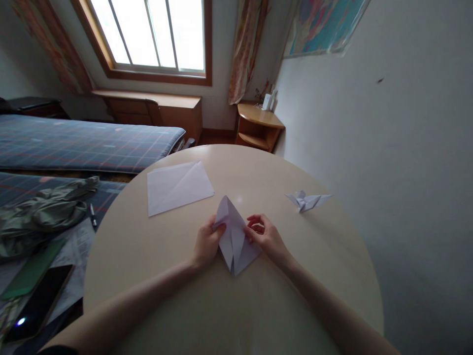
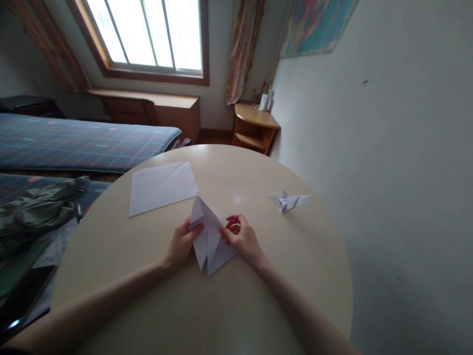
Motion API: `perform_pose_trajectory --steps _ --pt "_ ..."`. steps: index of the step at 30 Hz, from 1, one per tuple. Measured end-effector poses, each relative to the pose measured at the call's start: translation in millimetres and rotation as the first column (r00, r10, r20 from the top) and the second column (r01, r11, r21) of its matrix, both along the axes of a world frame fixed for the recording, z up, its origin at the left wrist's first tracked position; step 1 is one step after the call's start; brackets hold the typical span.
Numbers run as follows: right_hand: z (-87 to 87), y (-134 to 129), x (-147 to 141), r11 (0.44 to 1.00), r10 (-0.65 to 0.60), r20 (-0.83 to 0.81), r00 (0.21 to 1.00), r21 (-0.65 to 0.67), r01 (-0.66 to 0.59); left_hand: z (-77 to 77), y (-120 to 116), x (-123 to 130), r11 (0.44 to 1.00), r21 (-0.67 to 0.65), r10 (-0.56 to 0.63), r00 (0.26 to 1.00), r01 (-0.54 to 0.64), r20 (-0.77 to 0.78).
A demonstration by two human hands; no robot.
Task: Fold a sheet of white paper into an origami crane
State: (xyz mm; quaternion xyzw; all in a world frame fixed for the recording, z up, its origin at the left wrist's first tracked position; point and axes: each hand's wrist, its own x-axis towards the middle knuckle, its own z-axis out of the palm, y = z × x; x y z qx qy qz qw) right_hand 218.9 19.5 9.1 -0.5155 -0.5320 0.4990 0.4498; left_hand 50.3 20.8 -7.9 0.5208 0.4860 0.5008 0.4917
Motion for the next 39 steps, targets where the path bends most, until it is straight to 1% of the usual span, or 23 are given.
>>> perform_pose_trajectory --steps 5,7,10,15,21,24,26,29,31,35,37,39 --pt "1.6 -2.2 1.6 0.985 0.163 0.158 0.974 -0.084 -0.151 0.2 -2.3 1.2 1.000 -0.007 -0.018 1.000 0.018 0.004" --pt "2.3 -3.5 2.1 0.978 0.202 0.174 0.964 -0.086 -0.189 1.8 -2.8 0.9 0.999 -0.010 -0.032 0.999 0.032 0.004" --pt "3.2 -4.2 2.0 0.969 0.231 0.121 0.965 -0.115 -0.217 5.5 -3.5 0.6 0.998 -0.021 -0.064 0.998 0.065 0.022" --pt "5.2 -3.3 1.5 0.948 0.237 -0.007 0.972 -0.218 -0.233 9.6 -5.3 1.1 0.993 -0.057 -0.095 0.994 0.099 0.061" --pt "7.0 -1.2 3.0 0.921 0.240 -0.098 0.966 -0.292 -0.258 8.0 -5.0 1.5 0.993 -0.076 -0.089 0.993 0.095 0.079" --pt "6.4 0.3 4.3 0.908 0.259 -0.105 0.960 -0.312 -0.279 7.2 -4.8 1.6 0.991 -0.085 -0.098 0.991 0.106 0.095" --pt "5.2 0.5 5.1 0.914 0.266 -0.069 0.961 -0.300 -0.275 6.6 -4.9 1.6 0.991 -0.073 -0.105 0.991 0.111 0.080" --pt "3.5 -0.5 5.5 0.950 0.230 -0.004 0.973 -0.216 -0.225 5.5 -5.1 1.3 0.994 -0.030 -0.107 0.994 0.107 0.019" --pt "3.3 -1.4 5.2 0.961 0.219 0.010 0.976 -0.173 -0.215 5.1 -5.4 1.2 0.993 0.000 -0.116 0.993 0.116 -0.021" --pt "4.1 -2.2 4.5 0.944 0.297 0.048 0.954 -0.165 -0.286 6.8 -6.8 1.5 0.984 0.058 -0.165 0.984 0.169 -0.072" --pt "3.3 -2.2 4.3 0.945 0.301 0.048 0.952 -0.146 -0.292 7.8 -7.4 1.2 0.983 0.069 -0.165 0.982 0.172 -0.094" --pt "2.0 -2.2 4.2 0.953 0.280 0.031 0.960 -0.133 -0.274 8.0 -7.3 0.2 0.985 0.072 -0.152 0.983 0.160 -0.107"
